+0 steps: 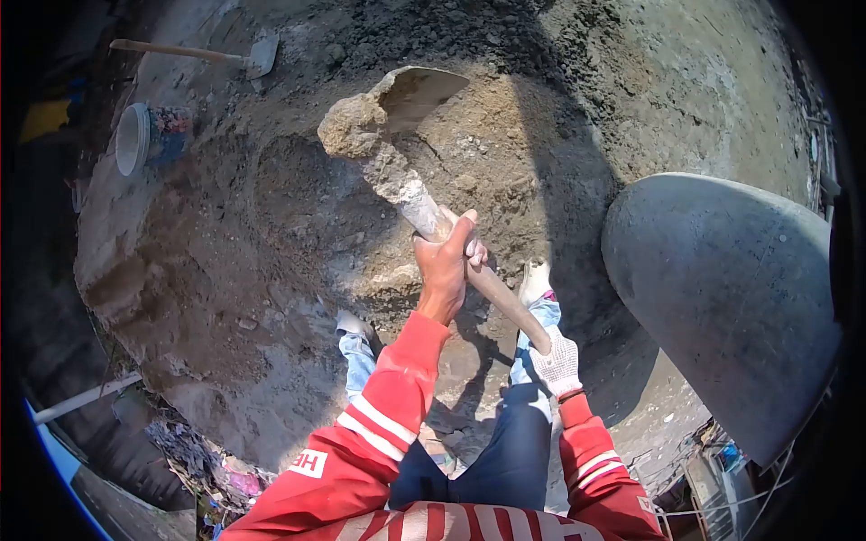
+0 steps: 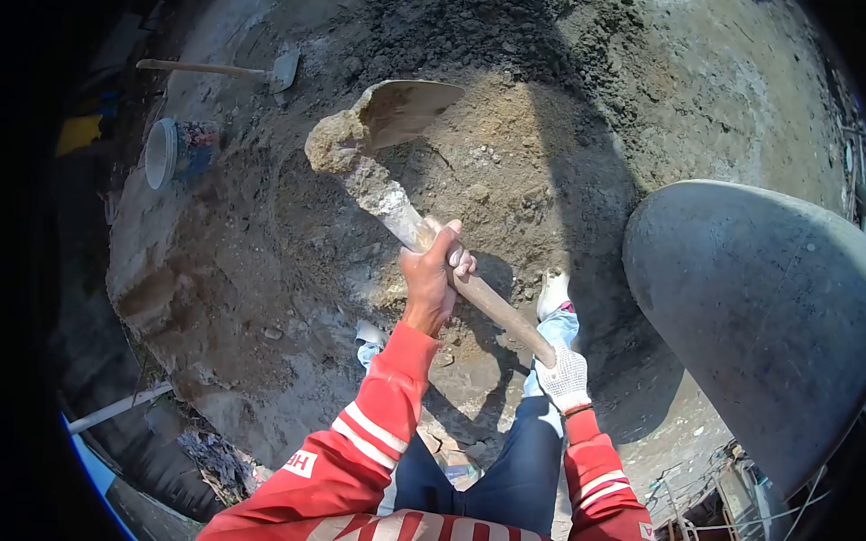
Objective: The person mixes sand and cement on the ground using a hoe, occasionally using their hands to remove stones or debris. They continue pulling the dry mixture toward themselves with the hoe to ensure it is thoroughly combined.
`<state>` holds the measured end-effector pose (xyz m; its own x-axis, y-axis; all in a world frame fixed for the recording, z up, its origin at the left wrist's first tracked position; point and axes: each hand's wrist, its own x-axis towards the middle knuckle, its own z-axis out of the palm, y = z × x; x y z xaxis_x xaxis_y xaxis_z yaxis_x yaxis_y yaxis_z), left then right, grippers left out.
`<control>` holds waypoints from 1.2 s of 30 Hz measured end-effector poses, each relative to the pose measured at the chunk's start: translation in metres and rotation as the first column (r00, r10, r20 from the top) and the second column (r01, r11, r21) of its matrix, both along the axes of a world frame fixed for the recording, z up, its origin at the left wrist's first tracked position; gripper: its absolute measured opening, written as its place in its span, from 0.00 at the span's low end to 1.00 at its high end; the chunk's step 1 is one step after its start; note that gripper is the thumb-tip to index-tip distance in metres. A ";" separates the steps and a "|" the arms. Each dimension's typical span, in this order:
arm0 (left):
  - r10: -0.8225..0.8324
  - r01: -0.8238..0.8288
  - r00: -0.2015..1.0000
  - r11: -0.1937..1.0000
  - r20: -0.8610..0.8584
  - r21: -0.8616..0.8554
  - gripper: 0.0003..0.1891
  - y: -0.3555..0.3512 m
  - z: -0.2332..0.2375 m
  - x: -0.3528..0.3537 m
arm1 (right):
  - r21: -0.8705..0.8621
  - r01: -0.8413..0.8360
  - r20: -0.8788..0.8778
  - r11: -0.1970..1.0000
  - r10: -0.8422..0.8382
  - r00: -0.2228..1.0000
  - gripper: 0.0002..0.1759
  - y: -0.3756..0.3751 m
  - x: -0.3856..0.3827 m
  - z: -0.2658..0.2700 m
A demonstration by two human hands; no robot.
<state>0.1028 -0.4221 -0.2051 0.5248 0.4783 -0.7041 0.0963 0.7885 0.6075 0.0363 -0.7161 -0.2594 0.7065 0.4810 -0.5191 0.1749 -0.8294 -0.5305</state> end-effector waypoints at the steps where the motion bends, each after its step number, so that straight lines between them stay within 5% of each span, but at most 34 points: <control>1: -0.008 0.004 0.999 0.997 0.047 0.082 0.11 0.030 0.010 0.012 | 0.071 -0.029 0.060 0.997 0.025 0.998 0.13 0.026 0.004 -0.016; 5: -0.023 -0.011 0.997 0.913 0.079 0.407 0.11 0.117 -0.022 0.051 | 0.099 0.123 -0.110 0.987 -0.112 0.988 0.15 0.165 0.044 -0.016; 9: -0.055 0.211 0.931 0.887 -0.361 0.411 0.13 0.098 -0.161 0.009 | -0.088 0.218 -0.291 0.972 -0.234 0.928 0.17 0.193 -0.015 -0.049; 11: -0.242 0.512 0.694 0.828 -0.678 0.228 0.12 0.052 -0.231 -0.051 | -0.245 0.240 -0.345 0.939 -0.316 0.884 0.18 0.168 -0.089 -0.063; 13: -0.240 0.528 0.625 0.831 -0.743 0.175 0.14 -0.004 -0.291 -0.127 | -0.399 0.231 -0.408 0.887 -0.398 0.822 0.20 0.136 -0.134 -0.051; 14: -0.308 0.475 0.661 0.877 -0.684 0.064 0.17 -0.011 -0.214 -0.119 | -0.376 0.249 -0.423 0.893 -0.405 0.811 0.18 0.122 -0.143 -0.042; 15: -0.235 0.521 0.665 0.826 -0.709 0.215 0.09 -0.039 -0.260 -0.165 | -0.358 0.261 -0.451 0.897 -0.410 0.792 0.17 0.107 -0.159 -0.027; 16: -0.263 0.483 0.679 0.863 -0.685 0.147 0.11 -0.058 -0.254 -0.194 | -0.327 0.274 -0.392 0.904 -0.394 0.831 0.18 0.089 -0.192 -0.022; 17: -0.263 0.537 0.716 0.799 -0.647 0.270 0.12 -0.069 -0.210 -0.203 | -0.291 0.286 -0.322 0.913 -0.375 0.869 0.20 0.069 -0.223 -0.018; 18: -0.307 0.370 0.728 0.929 -0.613 -0.025 0.18 -0.070 -0.151 -0.201 | -0.373 0.180 -0.404 0.910 -0.334 0.851 0.23 0.055 -0.245 -0.003; 19: -0.361 0.486 0.595 0.873 -0.718 -0.036 0.15 -0.082 -0.131 -0.218 | -0.330 0.025 -0.224 0.944 -0.103 0.969 0.24 0.024 -0.304 -0.005; 20: -0.319 0.472 0.645 0.881 -0.694 0.035 0.13 -0.108 -0.135 -0.255 | -0.438 0.012 -0.393 0.899 -0.204 0.897 0.26 0.019 -0.319 0.005; 21: -0.471 0.368 0.577 0.879 -0.667 -0.302 0.12 -0.109 -0.107 -0.264 | -0.546 -0.043 -0.525 0.837 -0.302 0.796 0.28 0.014 -0.334 0.016; 22: -0.418 0.463 0.651 0.880 -0.633 -0.105 0.11 -0.115 -0.083 -0.276 | -0.587 0.004 -0.516 0.810 -0.378 0.768 0.25 0.019 -0.337 0.023; 24: -0.421 0.526 0.653 0.850 -0.630 -0.022 0.11 -0.116 -0.072 -0.294 | -0.667 0.097 -0.478 0.739 -0.524 0.705 0.19 0.031 -0.342 0.039; 26: -0.388 0.531 0.671 0.846 -0.631 0.045 0.09 -0.099 -0.058 -0.290 | -0.635 0.059 -0.498 0.771 -0.466 0.732 0.19 0.047 -0.334 0.032; 29: -0.256 0.465 0.793 0.841 -0.552 0.278 0.09 -0.006 -0.024 -0.218 | -0.099 0.366 -0.330 0.925 -0.377 0.865 0.17 0.112 -0.270 -0.016; 30: -0.199 0.402 0.868 0.819 -0.455 0.409 0.10 0.029 -0.015 -0.189 | -0.141 0.154 -0.167 0.978 -0.176 0.970 0.13 0.152 -0.227 -0.012; 31: -0.083 0.300 0.914 0.796 -0.397 0.525 0.10 0.063 -0.002 -0.154 | 0.021 0.331 -0.298 0.943 -0.310 0.903 0.11 0.188 -0.189 -0.028; 33: 0.003 0.132 0.976 0.788 -0.218 0.601 0.12 0.132 -0.005 -0.097 | 0.180 0.324 -0.308 0.929 -0.259 0.915 0.13 0.262 -0.109 -0.023; 36: 0.115 0.122 0.968 0.569 -0.225 0.813 0.16 0.212 -0.049 -0.032 | 0.307 0.217 -0.209 0.927 -0.157 0.965 0.15 0.332 -0.040 -0.049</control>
<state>0.0706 -0.2101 -0.2546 0.4103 0.9057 -0.1071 0.3235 -0.0347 0.9456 -0.0035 -0.3843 -0.3085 0.7112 0.5119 -0.4818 -0.0885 -0.6147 -0.7838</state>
